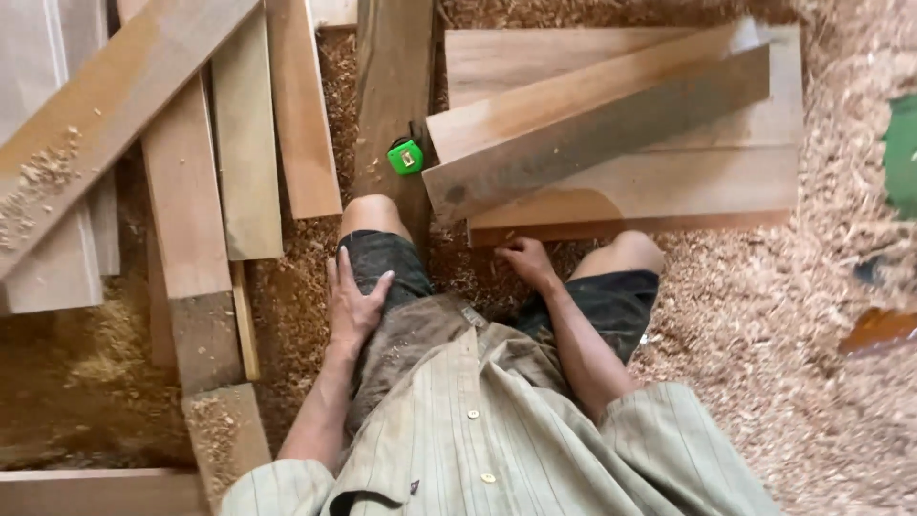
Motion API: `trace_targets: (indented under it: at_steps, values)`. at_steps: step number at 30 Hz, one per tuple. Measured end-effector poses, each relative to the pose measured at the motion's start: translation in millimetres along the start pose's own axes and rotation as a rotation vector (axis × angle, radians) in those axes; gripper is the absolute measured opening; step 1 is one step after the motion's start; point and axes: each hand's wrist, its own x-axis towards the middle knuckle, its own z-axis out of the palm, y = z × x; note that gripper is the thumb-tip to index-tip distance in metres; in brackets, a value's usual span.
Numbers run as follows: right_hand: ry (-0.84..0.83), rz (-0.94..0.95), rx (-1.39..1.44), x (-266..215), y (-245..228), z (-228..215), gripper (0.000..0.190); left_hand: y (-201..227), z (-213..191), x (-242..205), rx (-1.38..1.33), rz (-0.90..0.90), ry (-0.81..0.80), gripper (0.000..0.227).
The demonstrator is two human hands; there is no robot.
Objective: The person sits on a sawdust-covered floor and repeatedly picks up wooden planks, turns them over, and places them into a growing stack. The person handles the planks one at a time, occasionally adjusting their position before stacking them.
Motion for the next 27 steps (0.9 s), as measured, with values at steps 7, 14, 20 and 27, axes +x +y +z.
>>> trace_targets:
  at_steps: [7,14,20,27]
  values:
    - [-0.138,-0.158,-0.124,-0.2,-8.3,-5.5,0.047,44.1,42.2,9.0,0.590,0.611,0.080,0.059]
    - [-0.107,-0.163,-0.125,-2.2,-4.7,-12.0,0.044,-25.4,197.1,78.1,0.638,0.654,-0.205,0.058]
    - [-0.108,-0.116,-0.152,-6.5,-4.1,-16.7,0.047,15.1,160.1,63.9,0.567,0.565,-0.351,0.048]
    - [-0.090,-0.093,-0.137,-0.4,1.2,-15.1,0.045,18.4,159.8,63.3,0.577,0.554,-0.329,0.041]
